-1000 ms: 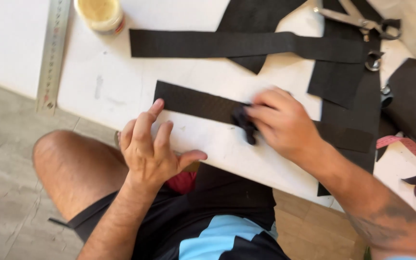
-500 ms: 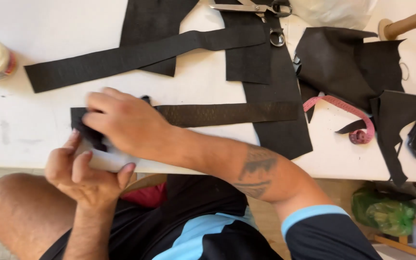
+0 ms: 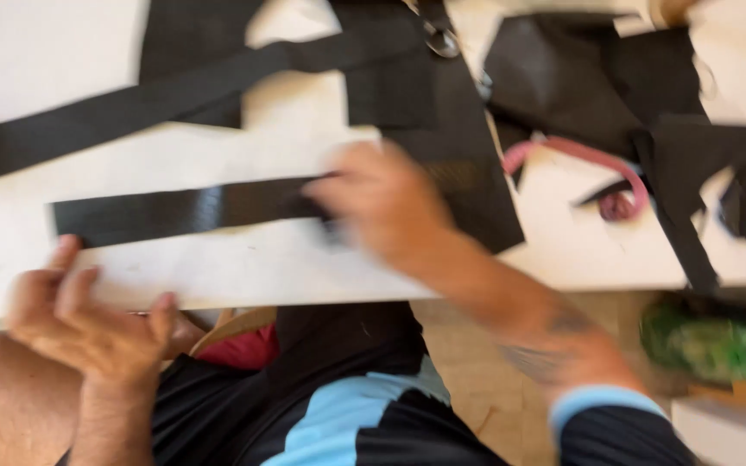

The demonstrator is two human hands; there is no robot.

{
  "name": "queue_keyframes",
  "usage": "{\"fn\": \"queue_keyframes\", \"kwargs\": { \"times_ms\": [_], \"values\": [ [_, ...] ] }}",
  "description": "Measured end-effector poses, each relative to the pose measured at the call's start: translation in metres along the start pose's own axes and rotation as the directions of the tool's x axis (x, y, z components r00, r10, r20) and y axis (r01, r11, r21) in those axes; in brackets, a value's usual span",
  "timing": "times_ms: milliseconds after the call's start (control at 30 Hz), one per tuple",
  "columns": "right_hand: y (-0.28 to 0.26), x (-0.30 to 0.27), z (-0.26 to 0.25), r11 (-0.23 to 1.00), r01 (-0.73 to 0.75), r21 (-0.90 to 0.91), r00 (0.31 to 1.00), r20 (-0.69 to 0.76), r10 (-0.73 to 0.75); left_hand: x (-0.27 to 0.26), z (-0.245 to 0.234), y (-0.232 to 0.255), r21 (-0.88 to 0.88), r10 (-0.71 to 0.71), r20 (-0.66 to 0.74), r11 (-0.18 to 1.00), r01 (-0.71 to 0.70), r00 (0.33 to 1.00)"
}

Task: Applying glue to a long, textured leather strip using a small applicator at a workshop table.

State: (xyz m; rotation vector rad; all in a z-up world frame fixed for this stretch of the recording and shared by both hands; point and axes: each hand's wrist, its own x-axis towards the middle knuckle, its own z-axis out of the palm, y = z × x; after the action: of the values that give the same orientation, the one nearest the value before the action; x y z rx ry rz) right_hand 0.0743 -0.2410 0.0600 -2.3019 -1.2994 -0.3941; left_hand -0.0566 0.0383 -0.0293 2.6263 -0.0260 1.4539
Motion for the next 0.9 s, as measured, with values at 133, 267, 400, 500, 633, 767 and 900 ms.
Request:
{"fn": "queue_keyframes", "kwargs": {
  "times_ms": [133,267,400,500,633,767,900],
  "values": [
    [-0.002,0.006,0.044,1.0,-0.022,0.008,0.999,-0.023,0.022,-0.011,-0.014,0.0,0.057,0.005,0.168,0.998,-0.015,0.986],
    [0.089,-0.091,-0.017,0.954,-0.212,-0.214,0.977,-0.02,0.213,-0.01,-0.01,-0.005,0.066,0.006,0.164,0.998,-0.018,0.986],
    [0.103,-0.148,-0.107,0.855,-0.464,-0.231,0.885,-0.168,0.435,-0.004,-0.018,-0.003,-0.01,-0.002,0.204,1.0,0.005,0.979],
    [0.064,-0.151,-0.108,0.864,-0.497,-0.081,0.83,-0.336,0.446,0.011,-0.026,-0.008,-0.058,0.032,0.258,0.998,-0.017,0.966],
    [0.057,-0.151,-0.075,0.891,-0.454,-0.024,0.813,-0.42,0.403,0.061,-0.014,0.003,0.089,0.133,0.24,0.983,-0.158,0.962],
    [0.069,-0.176,-0.062,0.899,-0.434,-0.052,0.842,-0.379,0.385,0.088,0.029,0.022,-0.33,0.302,0.509,0.933,-0.141,0.806],
    [0.085,-0.18,-0.049,0.894,-0.448,0.012,0.803,-0.435,0.408,0.112,0.057,0.028,-0.417,0.381,0.765,0.907,-0.051,0.52]
  ]
}}
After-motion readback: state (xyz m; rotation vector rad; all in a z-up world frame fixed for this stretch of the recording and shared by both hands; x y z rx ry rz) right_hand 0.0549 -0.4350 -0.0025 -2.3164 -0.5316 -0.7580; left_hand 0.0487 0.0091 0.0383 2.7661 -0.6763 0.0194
